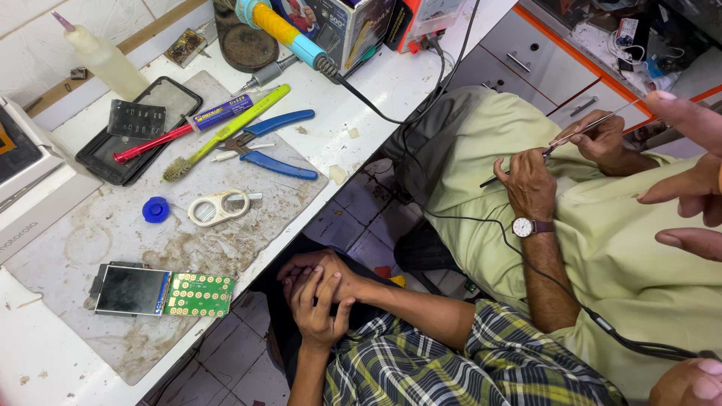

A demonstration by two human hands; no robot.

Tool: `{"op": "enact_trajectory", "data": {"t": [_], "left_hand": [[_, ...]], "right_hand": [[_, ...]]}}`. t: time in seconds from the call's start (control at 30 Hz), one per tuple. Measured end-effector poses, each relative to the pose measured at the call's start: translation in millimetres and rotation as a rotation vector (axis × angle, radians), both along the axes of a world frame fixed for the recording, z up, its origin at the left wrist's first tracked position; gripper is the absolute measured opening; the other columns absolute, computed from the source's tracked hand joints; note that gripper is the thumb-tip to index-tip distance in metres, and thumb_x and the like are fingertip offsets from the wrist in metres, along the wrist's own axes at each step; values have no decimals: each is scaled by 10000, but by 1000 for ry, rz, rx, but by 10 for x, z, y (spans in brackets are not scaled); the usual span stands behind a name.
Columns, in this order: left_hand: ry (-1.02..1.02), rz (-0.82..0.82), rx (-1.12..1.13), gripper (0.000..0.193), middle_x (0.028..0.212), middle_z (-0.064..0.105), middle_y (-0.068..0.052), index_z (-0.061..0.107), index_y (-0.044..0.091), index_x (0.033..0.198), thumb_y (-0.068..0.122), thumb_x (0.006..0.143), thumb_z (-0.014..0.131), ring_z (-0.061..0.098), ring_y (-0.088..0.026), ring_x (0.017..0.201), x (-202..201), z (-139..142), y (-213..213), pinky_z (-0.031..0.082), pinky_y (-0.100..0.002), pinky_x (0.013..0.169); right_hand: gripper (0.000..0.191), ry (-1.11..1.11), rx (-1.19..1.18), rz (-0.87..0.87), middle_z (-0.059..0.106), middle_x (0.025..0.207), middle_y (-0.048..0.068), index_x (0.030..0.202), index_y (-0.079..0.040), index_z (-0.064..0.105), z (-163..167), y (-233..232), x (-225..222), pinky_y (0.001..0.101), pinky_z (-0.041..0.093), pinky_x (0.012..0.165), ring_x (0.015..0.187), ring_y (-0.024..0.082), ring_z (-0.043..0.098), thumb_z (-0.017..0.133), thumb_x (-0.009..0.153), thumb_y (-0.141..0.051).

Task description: The person handles a disassembled mobile phone and its circuit board, then uses a hot air gun to apply heat to the board and a syringe to apply flux. The person also briefly handles a black diagnostic device before returning to the circuit board work.

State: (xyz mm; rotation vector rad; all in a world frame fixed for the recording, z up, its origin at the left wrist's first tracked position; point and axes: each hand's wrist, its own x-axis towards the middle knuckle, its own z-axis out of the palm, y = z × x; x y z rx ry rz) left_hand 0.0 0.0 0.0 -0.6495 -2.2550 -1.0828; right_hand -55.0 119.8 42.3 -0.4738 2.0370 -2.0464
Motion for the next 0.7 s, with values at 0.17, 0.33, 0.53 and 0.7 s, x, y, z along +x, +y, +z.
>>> {"op": "enact_trajectory", "data": {"t": [0.17, 0.33, 0.53, 0.7], "left_hand": [[9, -7, 20, 491, 1347, 624, -138, 717, 124, 1247, 532, 988, 632, 566, -320, 1273, -48, 138, -61, 326, -512, 1217], [37, -31, 40, 491, 1343, 616, -165, 707, 98, 1247, 511, 1006, 601, 571, -362, 1265, -21, 84, 41, 376, -499, 1188], [58, 15, -29, 519, 1326, 610, -208, 679, 43, 1268, 487, 1038, 539, 590, -352, 1236, -122, 150, 99, 413, -470, 1166], [-271, 460, -698, 545, 1313, 604, -245, 655, -2, 1286, 468, 1065, 488, 607, -344, 1213, -243, 235, 377, 443, -447, 1147]], "right_hand": [[298, 12, -28, 45, 744, 1091, 79, 1188, -15, 714, 353, -33, -74, 290, 600, 912, 1018, 161, 718, 702, 897, -79], [341, 137, 117, 4, 755, 1106, 55, 1217, -74, 696, 654, 108, 7, 278, 595, 918, 1027, 154, 730, 685, 881, -132], [354, 158, 160, -23, 768, 1056, 30, 1210, -92, 701, 1067, 109, 19, 273, 594, 891, 972, 157, 751, 681, 861, -147], [343, 179, 174, -39, 773, 1048, 33, 1192, -89, 711, 1449, 142, 88, 280, 602, 871, 947, 164, 757, 691, 854, -147]]}}
